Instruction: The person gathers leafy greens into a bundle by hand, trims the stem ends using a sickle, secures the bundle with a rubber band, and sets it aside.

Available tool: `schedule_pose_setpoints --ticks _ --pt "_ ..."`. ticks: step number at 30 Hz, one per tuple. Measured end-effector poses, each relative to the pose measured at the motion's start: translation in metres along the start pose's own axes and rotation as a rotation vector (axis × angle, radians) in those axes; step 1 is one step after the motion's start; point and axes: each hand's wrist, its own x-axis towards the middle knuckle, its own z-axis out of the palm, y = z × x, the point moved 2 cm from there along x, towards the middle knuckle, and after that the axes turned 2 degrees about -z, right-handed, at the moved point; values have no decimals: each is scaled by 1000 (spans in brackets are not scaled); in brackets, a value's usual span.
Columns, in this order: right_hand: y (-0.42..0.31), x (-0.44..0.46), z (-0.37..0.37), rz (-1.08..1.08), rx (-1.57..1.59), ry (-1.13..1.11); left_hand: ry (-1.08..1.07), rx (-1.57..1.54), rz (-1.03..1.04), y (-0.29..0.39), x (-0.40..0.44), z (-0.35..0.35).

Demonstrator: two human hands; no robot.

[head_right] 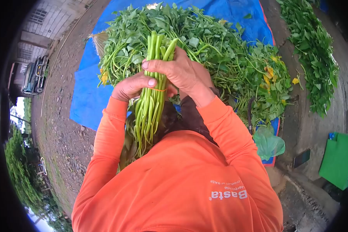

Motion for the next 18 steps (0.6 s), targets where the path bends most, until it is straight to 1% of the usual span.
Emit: schedule_pose_setpoints --ticks 1,2,5,7,9,11,12,13,14,15,17,18 --pt "-7 8 5 -35 -61 -9 62 75 35 9 -5 -3" --pt "-16 20 9 -81 -120 -14 194 112 247 17 -15 2" --pt "-42 51 47 -226 5 -25 397 402 385 66 -26 2" --pt "-56 75 53 -317 104 -116 377 251 445 121 -43 -12" --pt "-76 95 71 -417 -27 -254 479 63 624 168 -53 -27" --pt "-93 102 90 -499 -395 -401 436 -56 826 211 -49 -6" --pt "-101 121 85 -236 -379 -453 393 -25 906 229 -46 -8" --pt "-112 126 81 -233 -440 -401 507 216 1008 248 -47 -13" --pt "-125 130 78 -235 -500 -349 577 329 1110 260 -43 -15" --pt "-157 128 77 -206 -668 -395 653 448 1220 271 -42 -13" --pt "-221 125 77 -172 -1012 -510 740 534 1391 271 -23 11" --pt "-214 119 77 -279 -1163 -394 760 466 1249 268 -26 11"
